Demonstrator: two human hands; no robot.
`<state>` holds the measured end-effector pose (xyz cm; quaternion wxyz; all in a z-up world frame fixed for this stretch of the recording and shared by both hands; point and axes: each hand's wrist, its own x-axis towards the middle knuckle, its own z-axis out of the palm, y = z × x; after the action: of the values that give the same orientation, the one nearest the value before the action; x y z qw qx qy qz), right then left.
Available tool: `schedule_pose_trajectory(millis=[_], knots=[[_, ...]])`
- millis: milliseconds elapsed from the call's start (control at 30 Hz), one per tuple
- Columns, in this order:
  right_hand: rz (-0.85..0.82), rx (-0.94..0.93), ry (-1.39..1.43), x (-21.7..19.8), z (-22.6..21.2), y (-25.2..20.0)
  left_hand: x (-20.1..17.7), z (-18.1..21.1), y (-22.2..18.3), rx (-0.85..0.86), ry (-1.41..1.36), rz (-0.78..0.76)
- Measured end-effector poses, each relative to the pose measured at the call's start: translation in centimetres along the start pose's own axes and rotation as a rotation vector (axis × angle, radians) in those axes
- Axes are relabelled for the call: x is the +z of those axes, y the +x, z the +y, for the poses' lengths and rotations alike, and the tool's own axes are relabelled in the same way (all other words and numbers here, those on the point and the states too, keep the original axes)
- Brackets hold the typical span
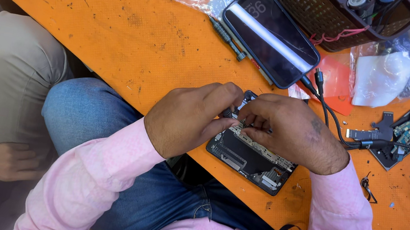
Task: The person is repairing a mobile phone by hand and using a screwdriver. They use their fingers to reconnect internal components and then use a screwdriver to secure parts of the internal chassis.
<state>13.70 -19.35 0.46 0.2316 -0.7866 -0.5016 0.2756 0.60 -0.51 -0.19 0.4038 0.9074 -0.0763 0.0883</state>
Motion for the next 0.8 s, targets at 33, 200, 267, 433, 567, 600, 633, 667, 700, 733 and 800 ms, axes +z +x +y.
schedule_pose_trajectory(millis=[33,200,267,433,567,600,633,667,700,733,800], knots=[[0.003,-0.009,-0.029,0.0,0.0,0.1,-0.2,0.1,0.0,0.017,-0.006,0.031],[0.124,-0.164,-0.06,0.8,0.3,0.4,-0.7,0.4,-0.2,0.044,-0.051,0.123],[0.2,-0.184,-0.075,1.1,0.3,0.6,-0.9,0.5,-0.2,0.023,-0.061,0.177],[0.45,-0.179,-0.103,2.1,0.1,1.1,-2.2,0.3,-0.1,-0.032,0.017,0.374],[0.493,-0.17,-0.178,3.0,0.1,1.8,-2.4,0.2,-0.2,-0.027,0.043,0.411],[0.495,-0.166,-0.178,3.0,0.0,1.9,-2.3,0.2,-0.2,-0.01,0.038,0.408],[0.498,-0.161,-0.178,3.0,0.0,2.0,-2.2,0.2,-0.1,-0.007,0.048,0.398],[0.512,-0.16,-0.169,3.0,-0.1,2.0,-2.1,0.1,-0.1,-0.004,0.058,0.389],[0.527,-0.16,-0.159,2.9,-0.2,2.0,-2.1,0.1,-0.1,-0.001,0.068,0.379],[0.542,-0.158,-0.149,2.8,-0.4,1.9,-2.1,0.1,-0.2,0.001,0.061,0.371],[0.534,-0.151,-0.039,2.5,-0.9,1.5,-2.3,0.1,-0.2,0.008,0.051,0.355]])
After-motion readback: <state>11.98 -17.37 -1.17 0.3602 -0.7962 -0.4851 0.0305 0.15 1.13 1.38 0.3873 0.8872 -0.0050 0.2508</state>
